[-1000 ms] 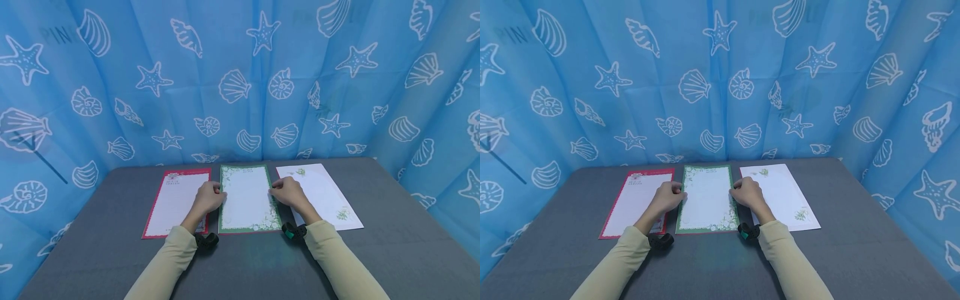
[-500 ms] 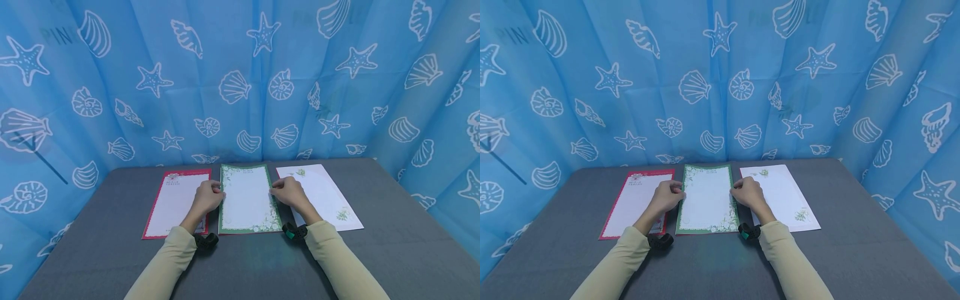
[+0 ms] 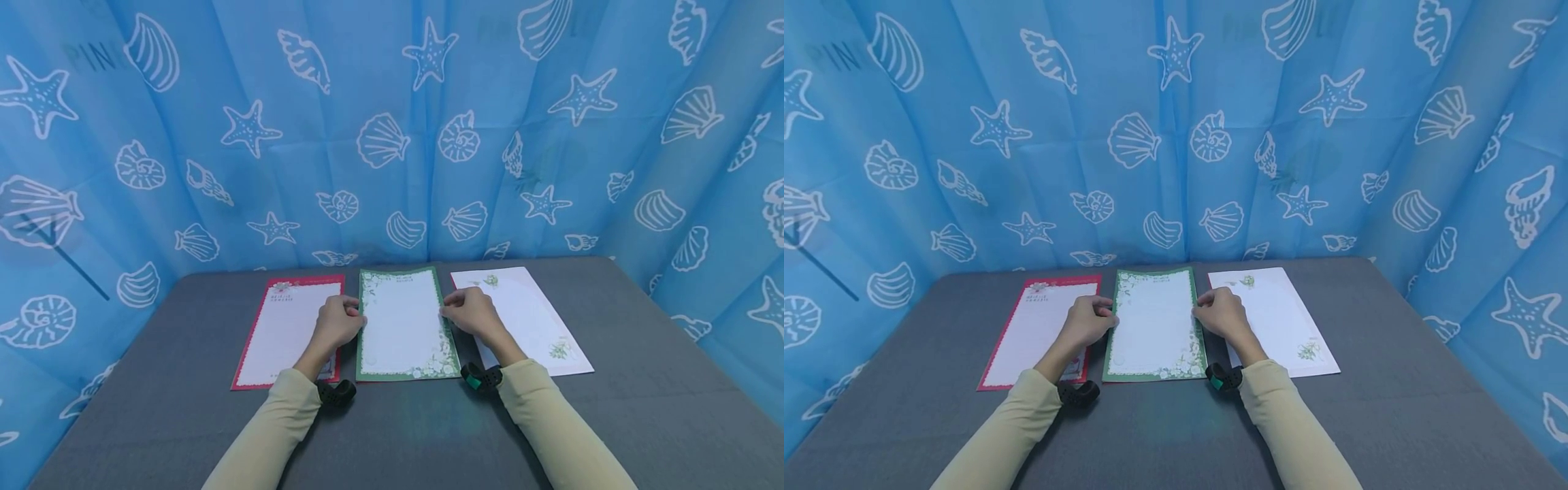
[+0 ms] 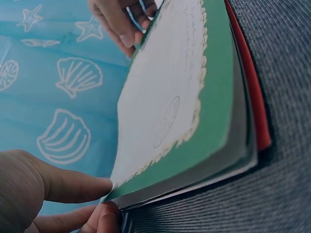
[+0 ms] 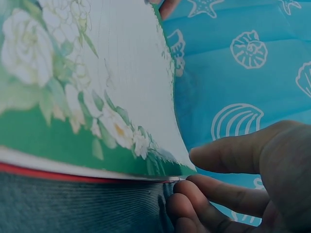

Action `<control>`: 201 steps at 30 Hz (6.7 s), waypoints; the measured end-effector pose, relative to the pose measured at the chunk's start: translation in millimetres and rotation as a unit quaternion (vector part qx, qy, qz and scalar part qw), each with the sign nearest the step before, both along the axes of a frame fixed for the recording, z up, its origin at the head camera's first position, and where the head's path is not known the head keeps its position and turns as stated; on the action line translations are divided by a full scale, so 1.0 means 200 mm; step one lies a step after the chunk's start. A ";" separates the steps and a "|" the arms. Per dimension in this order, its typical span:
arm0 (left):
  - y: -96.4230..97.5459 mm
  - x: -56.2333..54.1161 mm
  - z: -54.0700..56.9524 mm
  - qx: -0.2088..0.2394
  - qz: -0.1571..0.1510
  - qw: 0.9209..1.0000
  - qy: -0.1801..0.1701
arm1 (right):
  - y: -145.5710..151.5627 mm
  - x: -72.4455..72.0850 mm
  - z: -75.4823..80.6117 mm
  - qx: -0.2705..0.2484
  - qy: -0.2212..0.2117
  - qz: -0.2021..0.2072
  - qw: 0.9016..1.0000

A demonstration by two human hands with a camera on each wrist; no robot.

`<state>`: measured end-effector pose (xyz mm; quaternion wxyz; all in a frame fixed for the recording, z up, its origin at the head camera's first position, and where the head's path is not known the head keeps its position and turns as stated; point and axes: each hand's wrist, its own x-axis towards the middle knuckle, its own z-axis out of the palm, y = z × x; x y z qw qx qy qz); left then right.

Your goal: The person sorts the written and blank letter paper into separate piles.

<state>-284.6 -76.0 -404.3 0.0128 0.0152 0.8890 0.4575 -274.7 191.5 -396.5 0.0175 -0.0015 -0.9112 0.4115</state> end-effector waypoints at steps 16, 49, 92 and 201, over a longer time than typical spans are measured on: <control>0.00 0.00 0.00 0.000 0.006 1.000 0.002 | 0.01 -0.02 0.00 -0.043 -0.017 0.000 0.999; -0.06 -0.02 0.08 0.110 -0.001 0.993 -0.037 | 0.02 -0.04 0.06 -0.212 -0.071 0.037 0.974; -0.67 -0.02 0.28 0.064 0.048 0.992 -0.101 | -0.67 -0.08 0.06 -0.285 -0.052 0.030 0.957; -0.06 -0.03 0.12 0.041 -0.047 0.998 -0.023 | -0.12 -0.07 0.10 -0.110 -0.030 0.027 0.993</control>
